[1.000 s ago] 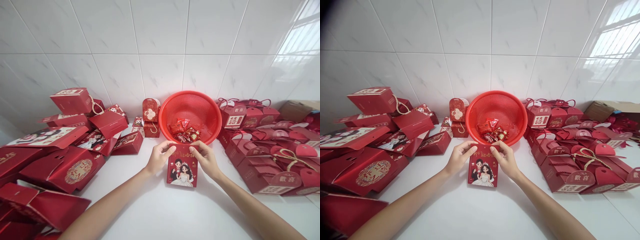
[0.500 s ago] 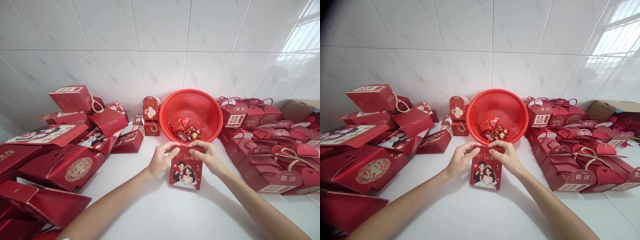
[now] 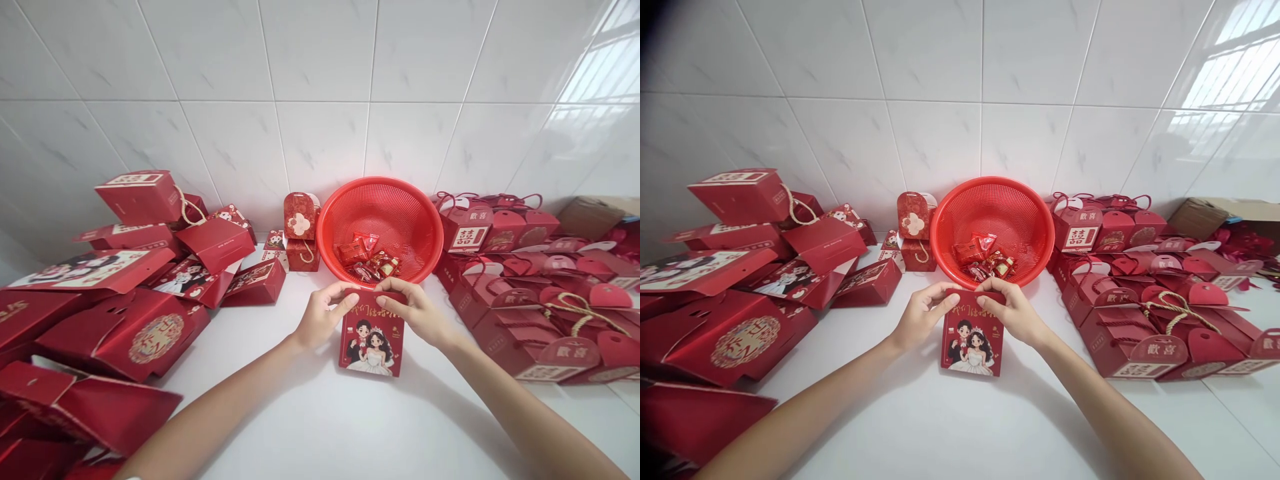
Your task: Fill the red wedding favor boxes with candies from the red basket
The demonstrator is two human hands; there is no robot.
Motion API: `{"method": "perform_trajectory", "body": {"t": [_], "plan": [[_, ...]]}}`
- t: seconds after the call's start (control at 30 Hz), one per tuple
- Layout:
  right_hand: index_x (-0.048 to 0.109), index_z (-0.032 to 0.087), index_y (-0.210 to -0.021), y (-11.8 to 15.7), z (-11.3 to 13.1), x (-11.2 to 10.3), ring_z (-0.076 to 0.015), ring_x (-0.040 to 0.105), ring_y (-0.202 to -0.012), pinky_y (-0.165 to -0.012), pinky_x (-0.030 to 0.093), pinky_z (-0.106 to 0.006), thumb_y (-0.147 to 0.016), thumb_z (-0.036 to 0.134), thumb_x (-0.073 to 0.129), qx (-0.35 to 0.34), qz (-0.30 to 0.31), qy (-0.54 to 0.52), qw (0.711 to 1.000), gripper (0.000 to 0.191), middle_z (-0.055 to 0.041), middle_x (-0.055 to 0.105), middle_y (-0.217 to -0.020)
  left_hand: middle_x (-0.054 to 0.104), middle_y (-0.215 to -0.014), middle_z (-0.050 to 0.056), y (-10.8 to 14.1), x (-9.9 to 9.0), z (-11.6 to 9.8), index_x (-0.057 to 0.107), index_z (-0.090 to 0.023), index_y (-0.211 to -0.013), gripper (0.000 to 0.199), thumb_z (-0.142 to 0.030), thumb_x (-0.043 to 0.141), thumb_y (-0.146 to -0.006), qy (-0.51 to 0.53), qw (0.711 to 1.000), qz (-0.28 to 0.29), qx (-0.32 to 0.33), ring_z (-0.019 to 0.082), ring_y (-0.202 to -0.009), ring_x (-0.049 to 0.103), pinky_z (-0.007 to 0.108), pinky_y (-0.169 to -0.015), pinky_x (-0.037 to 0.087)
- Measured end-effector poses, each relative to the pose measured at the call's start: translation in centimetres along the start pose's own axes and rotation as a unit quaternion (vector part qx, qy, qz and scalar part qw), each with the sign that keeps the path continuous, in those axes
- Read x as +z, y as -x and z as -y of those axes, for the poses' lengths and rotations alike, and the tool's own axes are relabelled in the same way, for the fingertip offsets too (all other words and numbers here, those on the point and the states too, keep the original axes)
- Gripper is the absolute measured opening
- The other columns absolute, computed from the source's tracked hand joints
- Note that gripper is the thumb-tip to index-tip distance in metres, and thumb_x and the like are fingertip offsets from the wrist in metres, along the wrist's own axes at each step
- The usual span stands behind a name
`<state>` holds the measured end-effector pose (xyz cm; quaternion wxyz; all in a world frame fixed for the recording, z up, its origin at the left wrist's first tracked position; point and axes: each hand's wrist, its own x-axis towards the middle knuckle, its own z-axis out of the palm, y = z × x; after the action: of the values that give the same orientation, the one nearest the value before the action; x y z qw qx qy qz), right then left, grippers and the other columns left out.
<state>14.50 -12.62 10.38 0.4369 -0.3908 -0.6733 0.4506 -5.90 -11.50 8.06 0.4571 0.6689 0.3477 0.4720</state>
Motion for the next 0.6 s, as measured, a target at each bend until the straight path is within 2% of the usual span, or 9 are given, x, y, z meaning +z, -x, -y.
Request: {"method": "perform_trajectory", "body": {"t": [0.2,0.4,0.6], "plan": [[0.062,0.019,-0.084,-0.03,0.07,-0.07,-0.0138,0.056,-0.065,-0.057,0.047,-0.024,-0.084,0.045,0.065,-0.005,0.007,0.023,1.0,0.027,-0.0001,0.063,-0.075,0.076,-0.1,0.007,0.02,0.06,0.08,0.07,-0.016,-0.104,0.034,-0.046,0.064,-0.088,0.002,1.0,0.004,0.003,0.021,-0.089,0.071,0.03,-0.079,0.056],[0.063,0.019,-0.077,-0.05,0.61,0.2,-0.0153,0.056,-0.064,-0.06,0.046,-0.026,-0.079,0.036,0.063,-0.028,-0.033,0.077,0.996,0.017,-0.0003,0.064,-0.072,0.075,-0.101,0.007,0.28,0.22,0.17,0.07,-0.017,-0.106,0.033,-0.045,0.061,-0.09,-0.024,1.0,0.004,0.013,0.02,-0.09,0.07,0.029,-0.08,0.055],[0.063,0.02,-0.075,0.18,0.77,0.51,-0.0157,0.055,-0.064,-0.061,0.045,-0.027,-0.077,0.032,0.059,-0.035,-0.054,0.108,0.992,0.014,-0.0001,0.064,-0.07,0.075,-0.102,0.006,0.51,0.35,0.19,0.071,-0.018,-0.105,0.03,-0.043,0.061,-0.091,-0.034,0.999,0.004,0.017,0.02,-0.091,0.07,0.027,-0.081,0.054]]}}
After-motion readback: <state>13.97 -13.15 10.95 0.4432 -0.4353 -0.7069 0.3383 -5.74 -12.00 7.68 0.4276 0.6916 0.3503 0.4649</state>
